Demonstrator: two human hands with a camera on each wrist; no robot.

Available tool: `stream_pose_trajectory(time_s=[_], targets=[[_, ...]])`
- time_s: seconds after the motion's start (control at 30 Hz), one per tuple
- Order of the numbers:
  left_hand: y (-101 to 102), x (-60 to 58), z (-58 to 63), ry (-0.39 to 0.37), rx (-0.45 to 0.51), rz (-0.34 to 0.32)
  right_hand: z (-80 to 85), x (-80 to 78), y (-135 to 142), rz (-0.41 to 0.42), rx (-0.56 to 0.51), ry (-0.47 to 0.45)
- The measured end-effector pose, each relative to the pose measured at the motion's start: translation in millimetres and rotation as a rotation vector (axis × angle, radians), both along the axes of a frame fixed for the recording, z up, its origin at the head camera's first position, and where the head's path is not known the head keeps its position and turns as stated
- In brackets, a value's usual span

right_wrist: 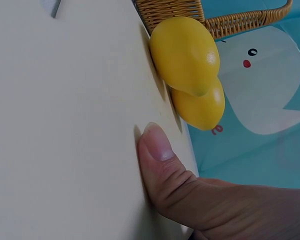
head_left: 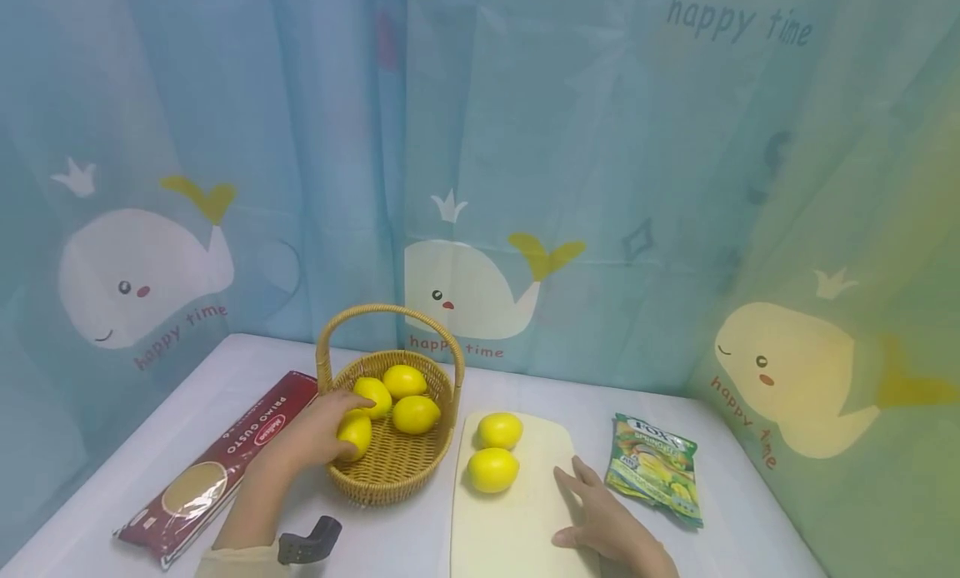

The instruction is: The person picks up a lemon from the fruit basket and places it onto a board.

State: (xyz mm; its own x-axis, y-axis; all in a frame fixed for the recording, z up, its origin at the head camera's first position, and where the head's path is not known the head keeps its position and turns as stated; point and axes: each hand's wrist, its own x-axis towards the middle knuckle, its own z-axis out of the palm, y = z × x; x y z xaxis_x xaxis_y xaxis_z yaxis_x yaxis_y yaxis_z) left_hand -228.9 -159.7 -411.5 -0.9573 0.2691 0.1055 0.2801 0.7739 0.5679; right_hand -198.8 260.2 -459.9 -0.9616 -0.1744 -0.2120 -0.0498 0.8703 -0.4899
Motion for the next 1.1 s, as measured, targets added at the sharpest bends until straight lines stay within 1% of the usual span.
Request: stream_pose_trajectory(time_s=[0.2, 0.5, 0.67, 0.77, 0.87, 0.97, 1.1], targets=[[6.2, -1.7, -4.2, -0.035, 0.007, -0.007, -0.3, 0.3, 0.7, 0.010, -0.005, 0.013], [9.5, -3.6, -7.0, -0.020, -0.068, 0.031, 1.4, 0.6, -0.5, 0.009, -0.005, 0.014], [10.6, -2.4, -7.5, -0.016, -0.082, 0.034, 1.7, 1.3, -0.2, 0.018, -0.011, 0.027], [12.2, -1.1, -7.8, -0.028, -0.095, 0.034, 1.1, 0.9, -0.3, 0.018, -0.009, 0.025], [13.6, 0.1, -7.6, -0.038, -0.095, 0.027, 0.6, 0.1, -0.5, 0.016, 0.000, 0.021], [13.6, 2.0, -6.3, -0.048, -0.065, 0.022, 0.2, -0.2, -0.7, 0.014, 0.005, 0.015], [13.2, 2.9, -5.2, -0.066, -0.035, 0.041, -0.3, -0.2, -0.9, 0.008, 0.008, 0.010]])
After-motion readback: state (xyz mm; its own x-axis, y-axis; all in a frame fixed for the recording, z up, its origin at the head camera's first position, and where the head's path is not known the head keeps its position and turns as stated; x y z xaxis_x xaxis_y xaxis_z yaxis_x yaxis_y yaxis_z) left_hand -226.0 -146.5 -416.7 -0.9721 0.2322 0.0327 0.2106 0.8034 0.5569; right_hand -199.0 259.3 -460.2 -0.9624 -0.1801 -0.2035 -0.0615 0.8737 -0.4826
